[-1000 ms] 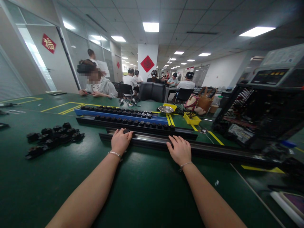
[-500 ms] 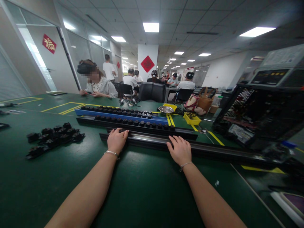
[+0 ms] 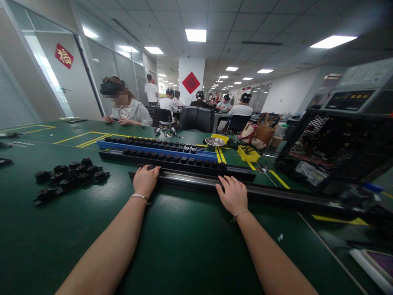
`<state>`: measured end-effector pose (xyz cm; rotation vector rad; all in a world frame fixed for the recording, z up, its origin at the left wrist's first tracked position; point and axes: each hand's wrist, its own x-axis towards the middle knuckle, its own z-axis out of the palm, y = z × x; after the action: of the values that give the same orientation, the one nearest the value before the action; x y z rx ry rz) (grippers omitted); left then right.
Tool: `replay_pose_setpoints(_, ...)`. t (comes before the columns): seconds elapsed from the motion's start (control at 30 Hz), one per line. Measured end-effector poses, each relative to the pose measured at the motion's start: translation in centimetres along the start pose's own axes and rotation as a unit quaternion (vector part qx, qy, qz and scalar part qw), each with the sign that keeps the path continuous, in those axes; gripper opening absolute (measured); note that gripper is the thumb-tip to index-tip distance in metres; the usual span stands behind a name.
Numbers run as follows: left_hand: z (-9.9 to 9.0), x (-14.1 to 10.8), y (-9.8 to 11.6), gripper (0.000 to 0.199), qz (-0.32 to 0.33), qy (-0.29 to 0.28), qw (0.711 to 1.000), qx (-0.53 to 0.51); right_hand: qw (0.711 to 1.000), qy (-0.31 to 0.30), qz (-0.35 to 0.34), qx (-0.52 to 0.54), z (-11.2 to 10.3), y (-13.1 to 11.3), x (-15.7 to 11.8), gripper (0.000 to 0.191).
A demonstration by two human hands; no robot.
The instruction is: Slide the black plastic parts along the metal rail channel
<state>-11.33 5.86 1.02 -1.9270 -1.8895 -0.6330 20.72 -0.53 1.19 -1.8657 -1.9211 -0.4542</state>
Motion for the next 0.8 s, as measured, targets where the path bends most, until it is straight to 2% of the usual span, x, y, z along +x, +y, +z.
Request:
replay_pose_setpoints(0.17,-0.1,0.1,-0.6,0.044,-0.029,0.0,1.0,-0.009,1.0,0.002,-0.001,-0.002,0.1,0.0,0.0,0.045)
replay_pose_setpoints(0.37,0.1,0.1,-0.5,0.042,-0.121,0.021,0.99,-0.072,1.0,0.008,-0.002,-0.004,0.3,0.1,0.0,0.045)
replay_pose_setpoints(0.8,0.4,0.6,-1.8,0.046,-0.166,0.029,0.982,-0.082,1.0,0.001,0.0,0.004,0.1,0.0,0.0,0.045)
